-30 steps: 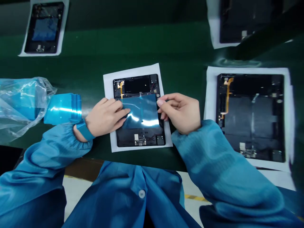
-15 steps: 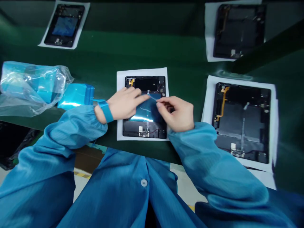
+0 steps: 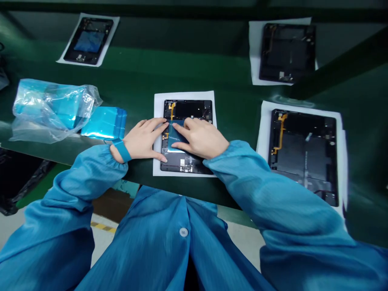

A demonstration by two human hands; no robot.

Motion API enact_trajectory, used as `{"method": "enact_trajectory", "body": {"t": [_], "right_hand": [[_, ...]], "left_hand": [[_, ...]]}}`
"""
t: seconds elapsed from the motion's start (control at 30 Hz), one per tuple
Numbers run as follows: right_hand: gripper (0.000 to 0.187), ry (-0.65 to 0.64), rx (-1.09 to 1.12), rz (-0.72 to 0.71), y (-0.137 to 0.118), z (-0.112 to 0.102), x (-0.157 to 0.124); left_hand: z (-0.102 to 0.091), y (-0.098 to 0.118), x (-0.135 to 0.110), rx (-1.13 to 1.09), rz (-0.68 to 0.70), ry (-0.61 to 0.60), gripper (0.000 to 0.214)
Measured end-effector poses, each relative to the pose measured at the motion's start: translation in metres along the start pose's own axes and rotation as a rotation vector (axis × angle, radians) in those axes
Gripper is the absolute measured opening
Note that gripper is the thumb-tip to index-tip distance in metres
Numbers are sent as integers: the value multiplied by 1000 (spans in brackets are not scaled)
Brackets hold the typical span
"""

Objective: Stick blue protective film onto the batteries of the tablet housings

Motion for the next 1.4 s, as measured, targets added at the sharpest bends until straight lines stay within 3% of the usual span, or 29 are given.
{"method": "enact_trajectory", "body": {"t": [0.13,0.2,0.3,0.37,0.5,0.6,0.67,0.8,0.87,0.97,1.17,1.27,1.33,1.4], "right_hand": [[78,8,17,-158,-20,0,-19],[77,21,23,-99,-14,0,-21],[74,20,2,97,8,3,-19],[76,7,-10,135,13,4,-18],[84,16,17,-40,-13,0,-29],[78,44,68,-179,-27,-3,-43],[73,74,71,-136,-15,-3,-48],[74,91,3,137,38,6,-49],[75,76,-19,182,55,10,-50],[79,56,-37,112,56,10,-56],[72,48,46,-135,26,-3,-89],[59,89,238,-73,24,-7,-100],[49,143,364,98,31,-7,-102],[43,194,458,300,39,-3,-102]], "left_hand": [[1,0,-1,-6,-5,-5,119],[2,-1,-1,-8,-7,-6,119],[2,-2,-1,-2,-11,-6,122],[2,-2,-1,0,-15,-5,122],[2,-2,-1,-1,-17,-4,118],[2,-1,-1,7,-10,-4,118],[2,-1,-1,11,-8,-1,120],[2,-2,-1,4,-7,1,121],[2,-4,0,3,0,8,121],[3,-6,-1,14,14,29,121],[-5,1,-1,112,8,-11,120],[-21,8,17,187,-37,-104,99],[-31,11,41,202,-98,-137,66],[-38,12,71,193,-156,-56,39]]}}
Point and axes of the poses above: each hand's wrist, its own x-axis towards the middle knuckle, its own z-axis out of the palm, y = z × x, the point moved 5 cm from there along x, towards the middle knuckle, and after that the axes turned 10 degrees about -x, right-handed, at the moved point
